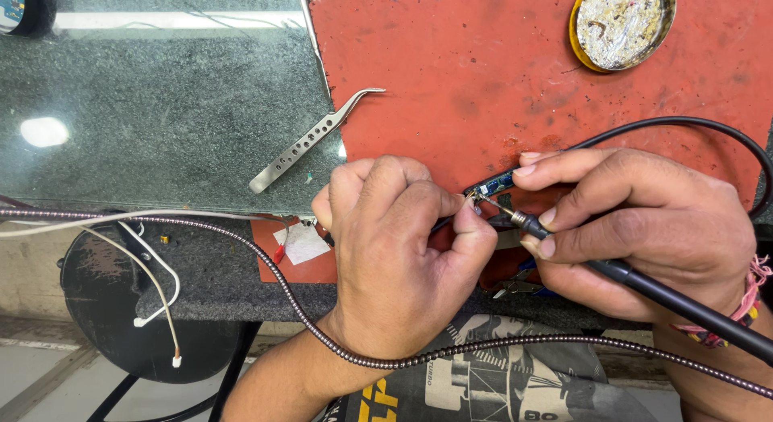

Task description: The person solders a small circuit board on a red work mat, holding the board with one hand while applying a soldering iron to its contacts. They periodically dip the iron in a solder tin, reposition the board, and continue soldering different points along it.

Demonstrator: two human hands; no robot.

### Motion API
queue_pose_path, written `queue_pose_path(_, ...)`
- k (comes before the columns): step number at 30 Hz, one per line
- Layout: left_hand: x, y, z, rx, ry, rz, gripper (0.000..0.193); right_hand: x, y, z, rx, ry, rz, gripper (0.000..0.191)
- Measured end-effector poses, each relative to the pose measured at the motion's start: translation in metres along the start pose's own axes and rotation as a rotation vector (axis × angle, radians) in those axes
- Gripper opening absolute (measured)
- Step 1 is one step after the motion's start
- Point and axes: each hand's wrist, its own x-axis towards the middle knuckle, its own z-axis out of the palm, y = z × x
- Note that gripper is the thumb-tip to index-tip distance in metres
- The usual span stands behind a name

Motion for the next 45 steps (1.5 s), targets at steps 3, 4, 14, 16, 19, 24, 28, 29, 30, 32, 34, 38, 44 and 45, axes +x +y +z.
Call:
queue_pose_path(3, 0.0003, 0.0006, -0.0001, 0.002, -0.004, 0.0, 0.019, 0.0, 0.0007, -0.0003, 0.007, -0.002, -0.009, 0.015)
queue_pose_path(4, 0.0005, 0.0006, -0.0002, 0.002, -0.005, -0.002, 0.019, 0.0002, 0.0011, -0.0004, 0.01, -0.003, -0.014, 0.015)
queue_pose_path(14, 0.0012, 0.0008, -0.0011, -0.003, -0.007, -0.002, 0.019, 0.0008, 0.0019, -0.0027, 0.003, -0.034, -0.031, 0.015)
queue_pose_path(16, 0.001, 0.0007, -0.0009, -0.006, -0.008, -0.004, 0.019, 0.0008, 0.0019, -0.0026, 0.006, -0.037, -0.031, 0.015)
queue_pose_path(19, 0.0005, 0.0004, -0.0015, -0.009, -0.005, 0.001, 0.019, 0.0008, 0.0016, -0.0012, 0.014, -0.027, -0.029, 0.015)
queue_pose_path(24, 0.001, 0.0005, -0.0016, -0.01, -0.009, 0.003, 0.018, 0.0004, -0.0002, -0.0015, -0.001, -0.028, -0.031, 0.016)
queue_pose_path(28, 0.0004, -0.0002, -0.0028, -0.007, -0.018, 0.002, 0.018, -0.0004, -0.0019, -0.0008, -0.012, -0.024, -0.014, 0.016)
queue_pose_path(29, 0.0004, -0.0004, -0.0027, -0.009, -0.017, 0.001, 0.018, -0.0003, -0.0018, -0.0008, -0.012, -0.025, -0.013, 0.016)
queue_pose_path(30, 0.0005, -0.0008, -0.0027, -0.011, -0.016, 0.001, 0.018, 0.0, -0.0016, -0.0007, -0.012, -0.025, -0.011, 0.017)
queue_pose_path(32, 0.0006, -0.0006, -0.0025, -0.016, -0.014, 0.002, 0.018, -0.0003, -0.002, -0.0009, -0.014, -0.021, -0.01, 0.017)
queue_pose_path(34, 0.0004, -0.0006, -0.0026, -0.02, -0.011, 0.003, 0.018, -0.0008, -0.0026, -0.0003, -0.017, -0.017, -0.007, 0.017)
queue_pose_path(38, 0.0002, -0.0006, -0.0023, -0.018, -0.009, 0.006, 0.018, -0.0006, -0.0027, -0.0012, -0.013, -0.019, -0.007, 0.017)
queue_pose_path(44, -0.0002, -0.0006, -0.0025, -0.02, -0.012, 0.005, 0.018, -0.0025, -0.0055, -0.0006, -0.003, -0.009, 0.02, 0.016)
queue_pose_path(45, -0.0005, -0.0009, -0.0027, -0.02, -0.013, 0.006, 0.018, -0.0023, -0.0053, -0.0006, -0.001, -0.011, 0.017, 0.016)
